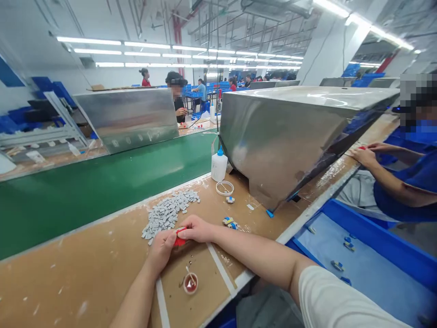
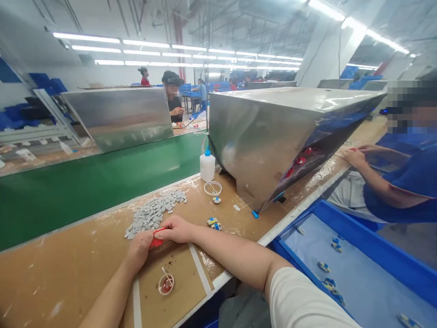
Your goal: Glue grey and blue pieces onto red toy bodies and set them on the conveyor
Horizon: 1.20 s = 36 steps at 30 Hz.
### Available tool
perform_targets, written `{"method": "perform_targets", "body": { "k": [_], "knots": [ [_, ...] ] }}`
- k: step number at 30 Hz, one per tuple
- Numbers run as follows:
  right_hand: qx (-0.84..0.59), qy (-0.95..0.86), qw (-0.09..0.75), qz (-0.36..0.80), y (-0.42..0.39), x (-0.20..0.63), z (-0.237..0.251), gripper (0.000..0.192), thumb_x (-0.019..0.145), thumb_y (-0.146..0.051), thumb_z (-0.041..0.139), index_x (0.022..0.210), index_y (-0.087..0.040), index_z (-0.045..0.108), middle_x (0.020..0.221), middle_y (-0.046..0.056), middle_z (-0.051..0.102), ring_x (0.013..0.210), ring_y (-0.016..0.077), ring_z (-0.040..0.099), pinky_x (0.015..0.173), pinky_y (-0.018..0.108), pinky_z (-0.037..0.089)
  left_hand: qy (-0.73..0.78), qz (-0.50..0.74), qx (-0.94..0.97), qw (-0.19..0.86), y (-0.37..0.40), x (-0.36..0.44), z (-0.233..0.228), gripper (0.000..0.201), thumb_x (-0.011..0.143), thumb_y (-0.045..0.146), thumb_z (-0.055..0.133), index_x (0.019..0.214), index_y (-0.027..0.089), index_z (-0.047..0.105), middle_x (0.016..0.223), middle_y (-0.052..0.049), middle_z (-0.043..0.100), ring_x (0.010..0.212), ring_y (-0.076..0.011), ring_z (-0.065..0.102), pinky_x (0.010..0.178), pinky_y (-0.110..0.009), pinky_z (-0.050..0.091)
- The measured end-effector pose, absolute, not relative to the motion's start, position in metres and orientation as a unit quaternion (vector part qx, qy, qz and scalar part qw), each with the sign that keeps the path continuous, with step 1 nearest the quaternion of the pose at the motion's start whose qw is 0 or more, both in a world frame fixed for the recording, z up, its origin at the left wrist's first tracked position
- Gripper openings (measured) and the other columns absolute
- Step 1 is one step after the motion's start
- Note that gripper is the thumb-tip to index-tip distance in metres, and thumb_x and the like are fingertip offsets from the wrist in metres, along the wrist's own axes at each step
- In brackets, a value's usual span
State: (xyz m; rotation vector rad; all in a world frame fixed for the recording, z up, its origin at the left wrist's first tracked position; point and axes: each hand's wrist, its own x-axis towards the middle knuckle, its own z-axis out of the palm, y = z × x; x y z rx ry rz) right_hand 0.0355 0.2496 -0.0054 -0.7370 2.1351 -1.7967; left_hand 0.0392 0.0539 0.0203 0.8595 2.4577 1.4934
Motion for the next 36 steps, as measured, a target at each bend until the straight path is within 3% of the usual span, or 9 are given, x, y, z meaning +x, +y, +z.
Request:
{"method": "perform_targets", "body": {
  "k": [8, 21, 28, 36],
  "knots": [
    [-0.257, 0.737, 0.121, -0.613, 0.248, 0.027, -0.01, 0.057, 0.088, -0.064, 0.073, 0.064, -0.016, 0.054, 0.06, -0.007, 0.036, 0.065, 0.0074, 0.035, 0.059, 0.025, 0.027, 0.825, 0.48, 0.294, 0.054, 0.045, 0.031, 0.014, 0.085, 0.092, 0.095, 0.035, 0.061, 0.021, 0.061, 0.06, -0.006, 0.061, 0.059, -0.023, 0.053, 0.059, -0.036, 0.051],
    [-0.265, 0.732, 0.122, -0.615, 0.245, 0.018, -0.015, 0.052, 0.091, -0.06, 0.077, 0.071, -0.013, 0.064, 0.061, -0.008, 0.043, 0.067, 0.0076, 0.042, 0.064, 0.024, 0.035, 0.834, 0.471, 0.285, 0.037, 0.041, 0.025, 0.01, 0.085, 0.088, 0.095, 0.039, 0.065, 0.025, 0.08, 0.068, -0.009, 0.076, 0.065, -0.0342, 0.07, 0.063, -0.048, 0.063],
    [-0.278, 0.747, 0.113, -0.593, 0.248, 0.021, -0.011, 0.063, 0.087, -0.071, 0.079, 0.068, -0.014, 0.059, 0.06, -0.008, 0.04, 0.065, 0.0069, 0.039, 0.06, 0.024, 0.03, 0.828, 0.481, 0.286, 0.045, 0.038, 0.025, 0.007, 0.083, 0.091, 0.092, 0.042, 0.068, 0.021, 0.079, 0.067, -0.008, 0.074, 0.067, -0.0321, 0.069, 0.067, -0.044, 0.062],
    [-0.293, 0.751, 0.106, -0.583, 0.252, 0.032, -0.007, 0.061, 0.091, -0.072, 0.067, 0.068, -0.017, 0.055, 0.064, -0.006, 0.039, 0.065, 0.0085, 0.038, 0.061, 0.025, 0.029, 0.801, 0.497, 0.332, 0.025, 0.048, 0.031, 0.016, 0.087, 0.091, 0.095, 0.04, 0.055, 0.019, 0.063, 0.054, -0.005, 0.061, 0.053, -0.0203, 0.053, 0.05, -0.031, 0.041]
  ]
}}
